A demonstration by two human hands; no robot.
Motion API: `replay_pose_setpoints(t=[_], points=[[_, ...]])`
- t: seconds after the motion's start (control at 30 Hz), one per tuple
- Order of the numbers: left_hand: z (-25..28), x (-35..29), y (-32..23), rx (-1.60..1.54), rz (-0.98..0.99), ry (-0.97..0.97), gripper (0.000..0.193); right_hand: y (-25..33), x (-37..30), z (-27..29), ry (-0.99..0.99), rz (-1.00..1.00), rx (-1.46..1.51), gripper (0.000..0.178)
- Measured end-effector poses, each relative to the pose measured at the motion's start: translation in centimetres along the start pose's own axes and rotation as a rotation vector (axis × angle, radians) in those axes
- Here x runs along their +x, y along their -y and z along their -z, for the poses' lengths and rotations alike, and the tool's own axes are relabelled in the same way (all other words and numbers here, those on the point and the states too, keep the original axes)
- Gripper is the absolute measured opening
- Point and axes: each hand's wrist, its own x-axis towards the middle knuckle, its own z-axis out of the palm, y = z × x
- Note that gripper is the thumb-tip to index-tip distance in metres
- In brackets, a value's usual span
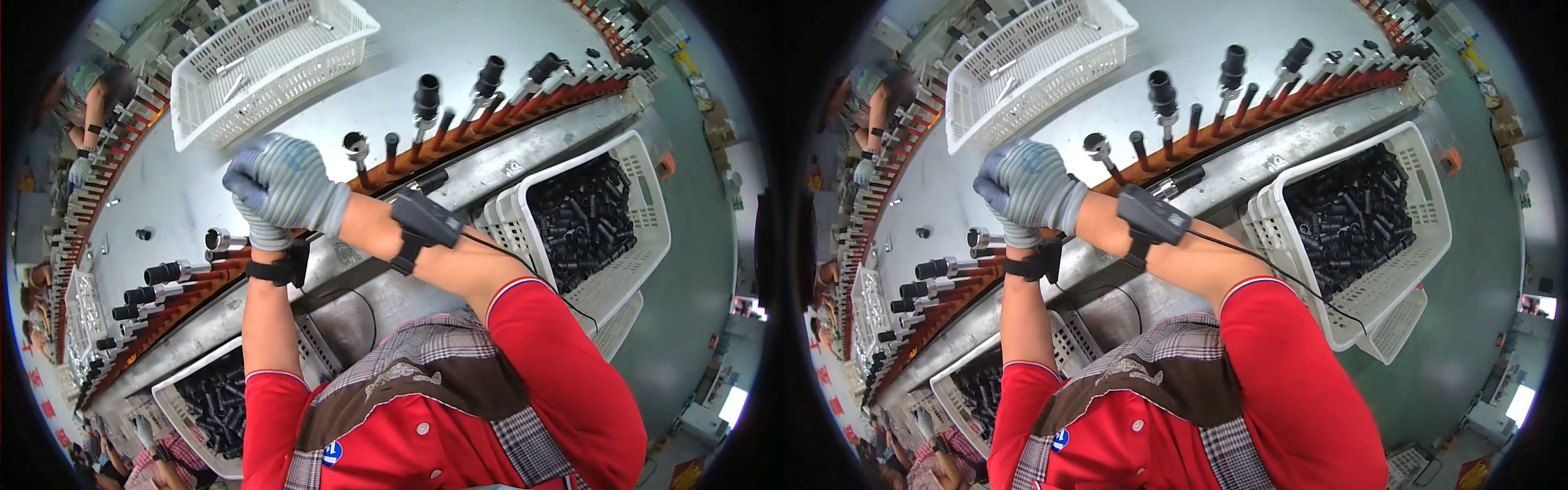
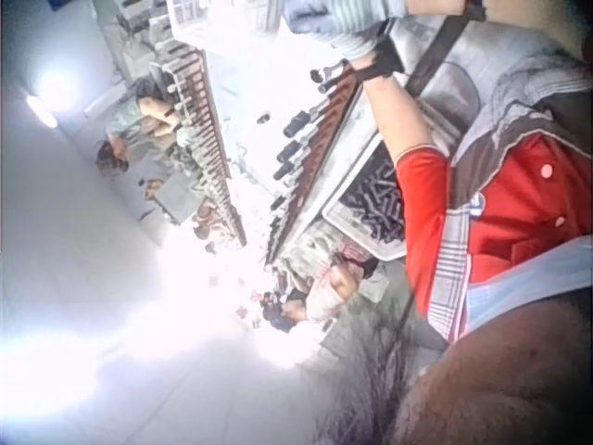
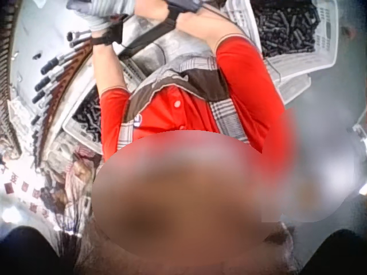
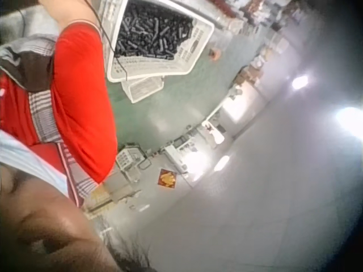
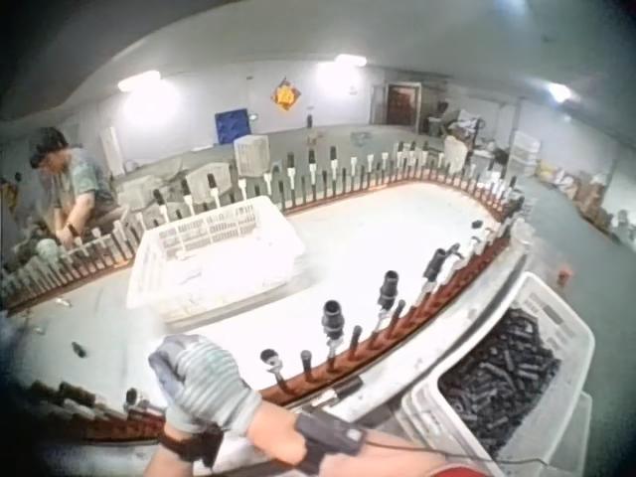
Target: Assemble black cylindrical plastic components onto pins on a circular conveyor belt.
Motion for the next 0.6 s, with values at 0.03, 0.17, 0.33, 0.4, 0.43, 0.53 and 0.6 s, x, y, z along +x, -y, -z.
replay_pose_setpoints(t=[0.03, 0.17, 0.33, 0.4, 0.43, 0.53, 0.6], points=[[0.4, -0.5, -0.4, 0.015, -0.011, -0.002, 0.040, 0.5, -0.1, -0.2, 0.037, -0.035, -0.002, 0.017], [0.3, -2.8, -3.3, 0.070, -0.034, -0.007, 0.038, 2.9, -2.4, 0.4, 0.090, -0.012, 0.005, 0.030], [-4.5, -4.8, -9.6, 0.566, -0.201, -0.202, 0.012, 4.2, -9.3, 21.5, 0.236, -0.173, -0.039, 0.032], [-5.9, -5.4, -10.4, 0.610, -0.214, -0.240, 0.016, 0.2, -13.4, 31.7, -0.198, -0.363, 0.159, 0.027], [-5.0, -5.8, -10.7, 0.595, -0.233, -0.205, 0.026, -2.3, -15.0, 37.3, -0.169, -0.586, -0.385, 0.032], [-8.3, -8.3, -11.5, 0.971, -0.241, -0.355, 0.058, -10.8, -24.7, 48.4, 0.177, -1.159, -0.815, 0.034], [-13.1, -11.3, -11.8, 1.118, -0.164, -0.441, 0.075, -13.4, -28.8, 49.5, 0.413, -1.309, -0.732, 0.036]])
